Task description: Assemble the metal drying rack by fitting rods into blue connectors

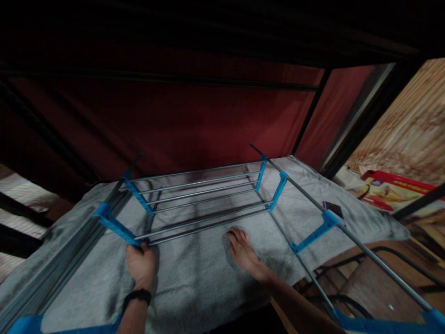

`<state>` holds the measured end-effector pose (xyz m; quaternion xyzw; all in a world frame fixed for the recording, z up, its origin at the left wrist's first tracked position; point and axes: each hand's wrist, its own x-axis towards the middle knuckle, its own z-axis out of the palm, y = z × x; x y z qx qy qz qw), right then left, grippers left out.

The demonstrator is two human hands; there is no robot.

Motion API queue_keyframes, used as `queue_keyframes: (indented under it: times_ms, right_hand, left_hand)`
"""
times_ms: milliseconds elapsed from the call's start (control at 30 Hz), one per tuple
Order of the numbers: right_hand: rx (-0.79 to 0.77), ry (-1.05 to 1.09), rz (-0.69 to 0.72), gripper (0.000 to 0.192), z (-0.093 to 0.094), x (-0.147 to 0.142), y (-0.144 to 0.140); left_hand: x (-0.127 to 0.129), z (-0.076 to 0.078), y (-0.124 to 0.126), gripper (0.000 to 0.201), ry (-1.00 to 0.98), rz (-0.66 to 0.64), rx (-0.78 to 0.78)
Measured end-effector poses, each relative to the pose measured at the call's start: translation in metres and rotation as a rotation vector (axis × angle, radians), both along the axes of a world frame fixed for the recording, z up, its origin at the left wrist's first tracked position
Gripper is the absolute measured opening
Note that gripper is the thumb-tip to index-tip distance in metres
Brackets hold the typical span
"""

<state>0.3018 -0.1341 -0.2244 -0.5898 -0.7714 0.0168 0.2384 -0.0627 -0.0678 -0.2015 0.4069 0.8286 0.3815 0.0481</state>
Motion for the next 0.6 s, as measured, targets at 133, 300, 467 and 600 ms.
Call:
queue_keyframes:
  times_ms: [133,300,467,600]
  right_hand:
    - [0.033,0.018,-0.011,0.042,-0.005,-0.003,0.001]
    - [0.061,0.022,-0.012,0.044,-0.007,-0.003,0.000]
    - [0.055,0.002,-0.013,0.041,-0.007,-0.003,0.001]
    - [0.044,-0.003,-0.021,0.042,-0.006,-0.003,0.001]
  left_hand:
    - [-0.003,-0.001,0.001,0.019,-0.018,-0.010,0.010]
    - [-0.005,0.001,0.001,0.021,-0.113,-0.020,0.064]
    - [0.003,0.008,0.000,0.040,-0.165,-0.016,0.207]
    - [0.009,0.014,0.002,0.038,-0.203,-0.016,0.366]
